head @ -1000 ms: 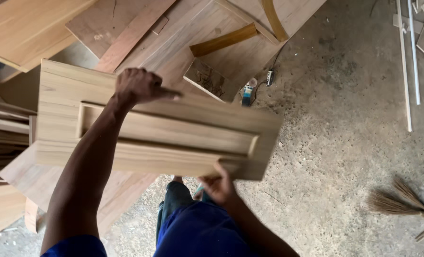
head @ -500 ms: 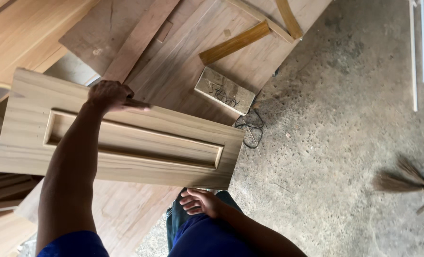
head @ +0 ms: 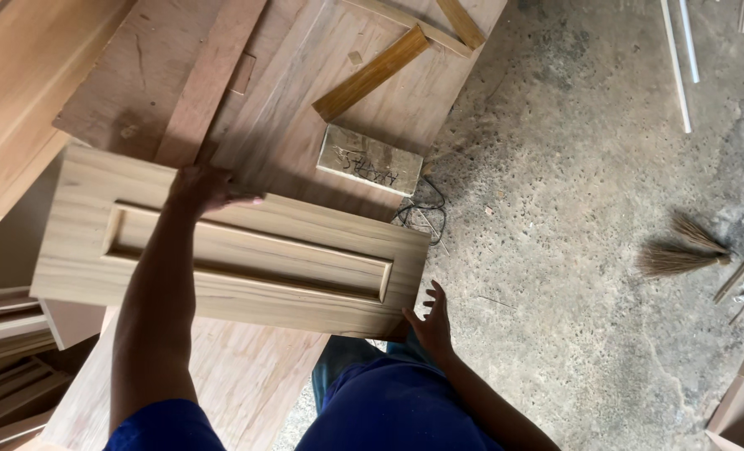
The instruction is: The person sands a wooden panel and several smaller wooden strips using a sanding block by hand.
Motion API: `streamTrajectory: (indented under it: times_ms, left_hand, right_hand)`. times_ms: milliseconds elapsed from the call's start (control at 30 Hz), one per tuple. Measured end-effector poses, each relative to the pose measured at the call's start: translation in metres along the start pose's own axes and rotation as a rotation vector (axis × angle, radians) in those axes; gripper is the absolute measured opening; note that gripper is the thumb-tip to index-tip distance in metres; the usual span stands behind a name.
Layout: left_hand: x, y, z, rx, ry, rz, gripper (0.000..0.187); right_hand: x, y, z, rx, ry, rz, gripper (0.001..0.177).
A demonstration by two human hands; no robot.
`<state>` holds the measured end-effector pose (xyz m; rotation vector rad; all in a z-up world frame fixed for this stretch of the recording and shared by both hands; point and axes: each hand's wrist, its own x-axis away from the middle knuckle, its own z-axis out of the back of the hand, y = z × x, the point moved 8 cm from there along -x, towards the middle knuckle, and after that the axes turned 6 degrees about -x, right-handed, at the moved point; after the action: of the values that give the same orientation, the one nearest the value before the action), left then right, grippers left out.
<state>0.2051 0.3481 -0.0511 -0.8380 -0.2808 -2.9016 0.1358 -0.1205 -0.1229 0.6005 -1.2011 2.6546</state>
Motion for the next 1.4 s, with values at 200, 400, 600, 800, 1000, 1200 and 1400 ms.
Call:
streamTrajectory:
  times_ms: [200, 400, 600, 800, 1000, 1200, 1400]
  left_hand:
    - [-0.050, 0.000, -0.070, -0.298, 0.495, -0.038, 0.060]
    - [-0.055, 0.030, -0.060, 0.265, 0.631, 0.170, 0.045]
    - [-0.179, 0.047, -0.092, 0.824, 0.397, 0.566, 0.048]
    - [-0.200, 0.074, -0.064, 1.081, 0.252, 0.912, 0.057]
    - [-0.179, 0.093, -0.052, 1.222, 0.367, 0.988, 0.040]
    - [-0.175, 0.116, -0.052, 1.315, 0.846, 0.882, 0.032]
    - [-0.196, 0.131, -0.056, 0.935, 0.485, 1.121, 0.061]
  right_hand:
    - [-0.017, 0.044, -0.031, -0.080, -0.272, -0.091, 0.094]
    - [-0.024, 0.048, -0.031, 0.041, -0.394, -0.095, 0.093]
    - [-0.030, 0.045, -0.015, 0.124, -0.489, -0.125, 0.097]
    - [-0.067, 0.046, 0.032, 0.174, -0.645, 0.017, 0.063]
    - [-0.145, 0.095, 0.075, 0.246, -0.776, -0.008, 0.046]
    - [-0.232, 0.115, 0.130, 0.130, -0.841, 0.089, 0.037]
    - [-0.248, 0.117, 0.211, -0.086, -0.654, -0.102, 0.044]
